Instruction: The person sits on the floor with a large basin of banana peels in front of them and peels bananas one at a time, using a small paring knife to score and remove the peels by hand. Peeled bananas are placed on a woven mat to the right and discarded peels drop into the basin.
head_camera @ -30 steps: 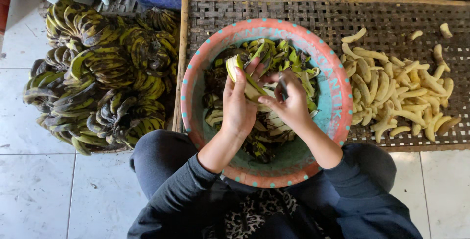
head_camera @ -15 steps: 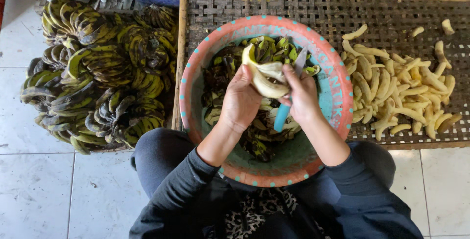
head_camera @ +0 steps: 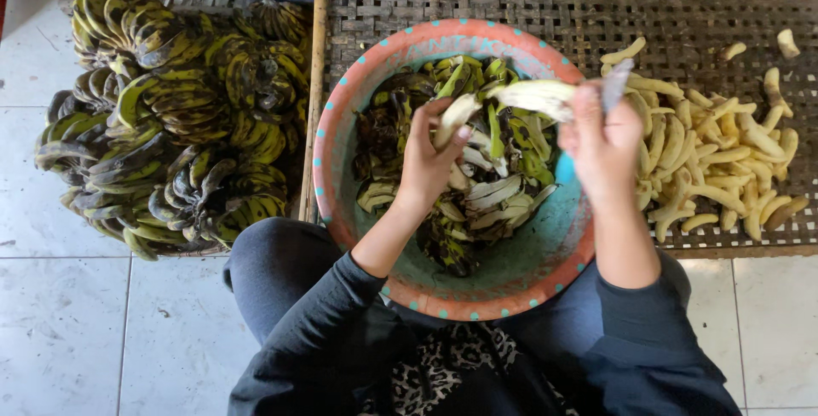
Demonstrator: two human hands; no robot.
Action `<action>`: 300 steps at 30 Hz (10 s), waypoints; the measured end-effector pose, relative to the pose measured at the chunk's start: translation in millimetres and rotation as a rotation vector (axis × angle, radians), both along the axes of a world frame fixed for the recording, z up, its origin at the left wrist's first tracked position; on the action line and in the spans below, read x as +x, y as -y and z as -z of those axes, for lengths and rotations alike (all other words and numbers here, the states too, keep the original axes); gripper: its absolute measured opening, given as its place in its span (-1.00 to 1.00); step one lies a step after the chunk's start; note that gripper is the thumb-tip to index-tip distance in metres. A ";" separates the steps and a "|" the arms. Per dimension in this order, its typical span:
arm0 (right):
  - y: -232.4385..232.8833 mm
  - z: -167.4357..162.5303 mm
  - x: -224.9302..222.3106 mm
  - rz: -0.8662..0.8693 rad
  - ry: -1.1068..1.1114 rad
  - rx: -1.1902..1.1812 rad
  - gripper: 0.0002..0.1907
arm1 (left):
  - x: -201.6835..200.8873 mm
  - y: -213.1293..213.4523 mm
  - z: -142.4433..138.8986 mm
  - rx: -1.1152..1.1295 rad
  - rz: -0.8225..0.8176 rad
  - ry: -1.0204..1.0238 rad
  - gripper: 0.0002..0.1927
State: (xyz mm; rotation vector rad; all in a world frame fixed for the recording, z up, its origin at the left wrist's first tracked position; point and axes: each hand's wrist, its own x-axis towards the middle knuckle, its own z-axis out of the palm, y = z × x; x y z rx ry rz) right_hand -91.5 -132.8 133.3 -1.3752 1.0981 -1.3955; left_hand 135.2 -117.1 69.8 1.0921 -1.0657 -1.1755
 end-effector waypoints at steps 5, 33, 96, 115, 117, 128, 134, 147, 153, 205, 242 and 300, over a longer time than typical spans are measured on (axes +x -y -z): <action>-1.0 -20.4 5.7 0.068 -0.939 -0.088 -0.60 | -0.9 -2.0 1.8 -0.028 0.059 -0.138 -0.65; -39.4 -14.4 72.3 0.085 -0.467 -0.488 -0.77 | -14.1 -11.1 -0.2 -0.015 0.219 -0.597 -0.63; -9.7 -7.6 23.9 0.085 -0.829 -0.467 -0.61 | -9.8 10.8 -20.7 0.222 0.248 -0.400 -0.62; -26.8 -6.6 45.9 -0.141 -0.715 -0.292 -0.73 | 5.6 -5.7 -55.0 -0.481 -0.193 1.073 -0.56; -23.0 -3.8 42.2 -0.261 -0.356 -0.079 -0.71 | 9.1 -1.2 -56.0 -0.524 -0.212 1.019 -0.57; 20.6 46.0 -4.0 -0.390 -0.415 0.525 -0.47 | 27.1 -20.9 -110.6 -0.403 0.139 -0.528 -0.52; -35.1 19.4 31.2 -0.041 -0.879 -0.169 -0.56 | 17.2 -6.7 -95.9 -0.002 0.035 -0.788 -0.63; -47.8 -19.0 61.2 -0.115 -1.014 -0.517 -0.56 | 4.4 -8.2 -72.5 0.147 -0.032 -0.747 -0.71; -45.4 -16.4 64.7 -0.097 -0.980 -0.530 -0.64 | 7.6 -3.5 -70.9 0.129 -0.048 -0.741 -0.74; -57.0 -60.6 49.2 -0.171 -0.508 0.073 -0.69 | 13.9 3.5 -54.5 -0.309 0.383 -0.072 -0.64; -43.7 -38.6 59.9 0.025 -0.578 -0.129 -0.77 | -15.3 -18.9 -60.1 -0.036 0.393 -0.847 -0.20; 4.7 -27.5 -11.6 -0.127 -0.115 0.319 -0.79 | 34.0 6.3 -47.9 -0.113 0.151 0.495 -0.41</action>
